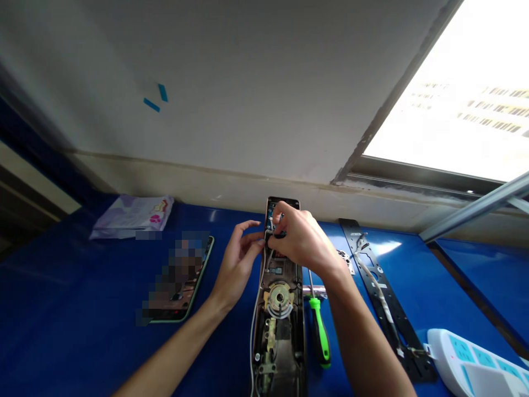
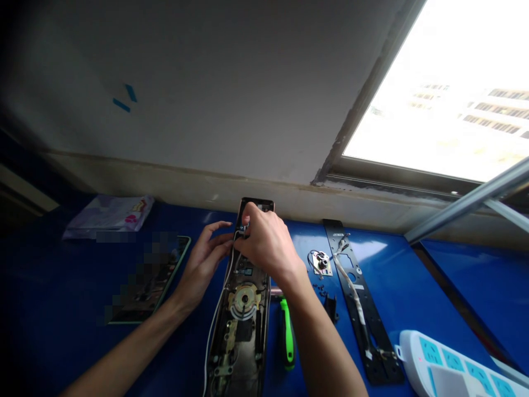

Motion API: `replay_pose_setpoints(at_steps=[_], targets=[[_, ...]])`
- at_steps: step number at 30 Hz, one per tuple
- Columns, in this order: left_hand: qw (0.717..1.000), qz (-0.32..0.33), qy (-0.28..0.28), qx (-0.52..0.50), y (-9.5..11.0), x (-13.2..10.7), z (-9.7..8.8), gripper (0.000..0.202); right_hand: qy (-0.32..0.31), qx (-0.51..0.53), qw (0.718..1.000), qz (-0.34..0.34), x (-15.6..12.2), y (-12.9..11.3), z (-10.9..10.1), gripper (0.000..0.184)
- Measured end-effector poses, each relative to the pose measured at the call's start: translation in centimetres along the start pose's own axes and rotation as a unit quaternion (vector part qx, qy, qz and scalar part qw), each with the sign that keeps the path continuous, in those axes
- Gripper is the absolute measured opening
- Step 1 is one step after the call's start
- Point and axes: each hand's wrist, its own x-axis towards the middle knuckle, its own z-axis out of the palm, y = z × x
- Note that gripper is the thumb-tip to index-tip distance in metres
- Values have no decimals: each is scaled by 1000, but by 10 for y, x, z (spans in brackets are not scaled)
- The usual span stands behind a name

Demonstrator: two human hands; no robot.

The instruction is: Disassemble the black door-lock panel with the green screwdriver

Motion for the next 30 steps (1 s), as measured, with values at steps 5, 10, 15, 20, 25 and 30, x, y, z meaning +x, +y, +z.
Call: replay_pose_setpoints(at_steps=[5,10,15,20,25,30], targets=[[1000,-7,-2,-4,0,-1,0,46,5,2,1000,17,-3,-1,-4,28],[1000,-8,-5,-12,2,-2,2,43,9,-20,999,25,0,-1,3,28],[1000,-18,0,-22,1,-2,2,46,23,-31,999,38,1,-5,8,33],[999,-17,2,-37,0,-2,2,47,35,-29,998,47,-1,-8,11,38],[999,-20,3,-46,0,-2,1,46,33,-20,999,37,1,-7,10,34],[999,-17,3,-33,-1,-1,1,48,11,1,1000,8,0,-4,-2,4]])
